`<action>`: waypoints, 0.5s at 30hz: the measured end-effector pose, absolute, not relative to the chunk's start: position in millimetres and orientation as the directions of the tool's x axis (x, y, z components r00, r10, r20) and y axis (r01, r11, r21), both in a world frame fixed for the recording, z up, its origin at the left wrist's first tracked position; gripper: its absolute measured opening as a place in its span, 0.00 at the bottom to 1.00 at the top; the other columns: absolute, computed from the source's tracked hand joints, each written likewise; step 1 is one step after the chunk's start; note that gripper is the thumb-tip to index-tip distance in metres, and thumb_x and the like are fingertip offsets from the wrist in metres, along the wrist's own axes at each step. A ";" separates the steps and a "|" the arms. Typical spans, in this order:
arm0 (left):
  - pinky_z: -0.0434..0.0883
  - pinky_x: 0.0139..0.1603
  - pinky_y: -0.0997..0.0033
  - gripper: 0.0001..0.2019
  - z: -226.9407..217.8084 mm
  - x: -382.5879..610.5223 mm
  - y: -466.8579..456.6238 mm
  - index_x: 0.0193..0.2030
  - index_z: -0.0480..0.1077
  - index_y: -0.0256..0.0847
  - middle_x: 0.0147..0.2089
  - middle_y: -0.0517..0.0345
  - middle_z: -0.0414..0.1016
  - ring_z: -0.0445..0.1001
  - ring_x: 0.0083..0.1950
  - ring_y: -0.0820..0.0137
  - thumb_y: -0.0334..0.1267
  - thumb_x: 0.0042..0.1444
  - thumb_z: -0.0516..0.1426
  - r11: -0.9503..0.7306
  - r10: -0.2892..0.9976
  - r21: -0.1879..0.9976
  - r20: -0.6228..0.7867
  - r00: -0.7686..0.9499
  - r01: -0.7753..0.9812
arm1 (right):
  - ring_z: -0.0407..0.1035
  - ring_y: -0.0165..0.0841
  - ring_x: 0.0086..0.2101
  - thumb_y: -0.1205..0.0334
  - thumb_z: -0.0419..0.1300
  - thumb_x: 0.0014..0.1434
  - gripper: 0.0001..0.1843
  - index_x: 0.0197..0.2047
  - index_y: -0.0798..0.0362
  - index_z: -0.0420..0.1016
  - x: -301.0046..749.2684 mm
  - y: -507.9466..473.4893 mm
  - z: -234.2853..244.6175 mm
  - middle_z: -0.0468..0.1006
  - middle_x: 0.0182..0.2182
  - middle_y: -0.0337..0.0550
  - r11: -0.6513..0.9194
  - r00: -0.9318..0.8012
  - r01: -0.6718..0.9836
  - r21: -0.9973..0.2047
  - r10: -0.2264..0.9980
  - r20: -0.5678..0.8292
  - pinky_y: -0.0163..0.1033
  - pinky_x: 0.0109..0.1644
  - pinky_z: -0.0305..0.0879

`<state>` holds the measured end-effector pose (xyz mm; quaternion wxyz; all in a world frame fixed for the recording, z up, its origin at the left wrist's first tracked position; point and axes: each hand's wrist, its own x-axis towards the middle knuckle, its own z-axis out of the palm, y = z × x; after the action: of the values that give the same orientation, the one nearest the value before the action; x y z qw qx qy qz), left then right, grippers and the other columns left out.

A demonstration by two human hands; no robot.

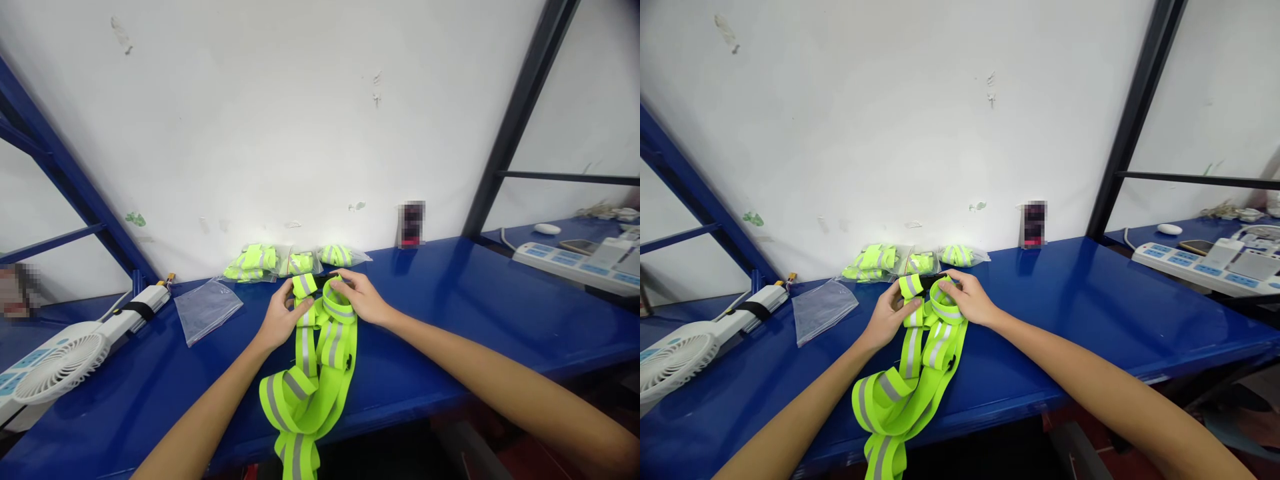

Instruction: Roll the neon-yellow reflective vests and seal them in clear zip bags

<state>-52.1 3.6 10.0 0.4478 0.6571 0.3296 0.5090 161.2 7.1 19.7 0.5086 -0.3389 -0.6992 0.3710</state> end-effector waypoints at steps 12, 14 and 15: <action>0.71 0.45 0.69 0.20 17.0 -56.4 0.6 0.55 0.70 0.42 0.51 0.51 0.76 0.75 0.47 0.62 0.48 0.59 0.55 -0.344 0.915 0.938 0.347 0.207 -0.051 | 0.75 0.34 0.29 0.66 0.60 0.56 0.14 0.47 0.52 0.76 158.9 4.8 33.1 0.82 0.34 0.42 -0.194 -0.429 -0.354 -0.915 0.903 -0.025 0.40 0.35 0.72; 0.71 0.50 0.65 0.23 14.7 -57.2 2.9 0.60 0.68 0.44 0.56 0.52 0.74 0.74 0.52 0.61 0.47 0.60 0.52 -0.368 0.911 0.928 0.373 0.175 -0.057 | 0.75 0.33 0.28 0.64 0.57 0.59 0.15 0.49 0.52 0.76 159.8 5.0 35.4 0.81 0.31 0.41 -0.252 -0.437 -0.393 -0.885 0.897 -0.061 0.39 0.34 0.73; 0.70 0.54 0.63 0.24 13.8 -58.0 3.5 0.62 0.66 0.45 0.59 0.52 0.72 0.73 0.55 0.60 0.46 0.60 0.51 -0.404 0.901 0.914 0.402 0.159 -0.024 | 0.75 0.33 0.28 0.64 0.56 0.61 0.15 0.49 0.53 0.76 160.3 5.4 36.3 0.81 0.30 0.41 -0.279 -0.437 -0.410 -0.868 0.896 -0.081 0.38 0.34 0.72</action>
<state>-58.0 3.5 13.8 0.4220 0.6338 0.3463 0.5480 160.3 5.4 36.3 0.4399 -0.2970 -0.4087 0.7424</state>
